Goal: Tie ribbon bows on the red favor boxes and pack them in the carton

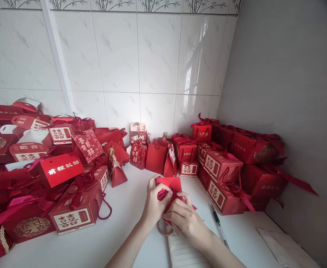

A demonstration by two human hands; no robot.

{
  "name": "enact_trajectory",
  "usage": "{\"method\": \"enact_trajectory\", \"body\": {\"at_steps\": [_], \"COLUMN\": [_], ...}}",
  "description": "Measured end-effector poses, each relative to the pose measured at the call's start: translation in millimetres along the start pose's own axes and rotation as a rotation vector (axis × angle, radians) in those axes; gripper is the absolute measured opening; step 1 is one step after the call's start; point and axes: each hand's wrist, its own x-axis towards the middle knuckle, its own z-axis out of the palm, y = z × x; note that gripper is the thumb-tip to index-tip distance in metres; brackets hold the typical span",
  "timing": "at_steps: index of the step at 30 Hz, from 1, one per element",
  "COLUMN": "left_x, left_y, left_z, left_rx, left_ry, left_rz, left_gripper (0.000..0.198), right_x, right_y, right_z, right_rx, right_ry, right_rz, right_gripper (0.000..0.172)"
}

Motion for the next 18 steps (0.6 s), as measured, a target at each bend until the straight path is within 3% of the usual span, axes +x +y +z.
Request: {"method": "enact_trajectory", "body": {"at_steps": [14,17,18], "left_x": [1,2,2], "left_y": [-1,-1,-1], "left_z": [2.1,1.2,0.9], "left_rx": [-0.009,-0.016,-0.019], "left_ry": [0.052,0.039,0.034], "left_rz": [0.025,0.015,0.011], "left_gripper": [0.009,0.008,0.008], "right_x": [1,2,3], "right_y": [-10,-10,-7], "right_z": [9,3,-2], "right_rx": [-0.010,0.056,0.097], "right_ry": [-0.001,0.001,0.016], "right_rz": [-0.041,-0.049,-0.040], "right_gripper": [0.024,0.020,0.027]}}
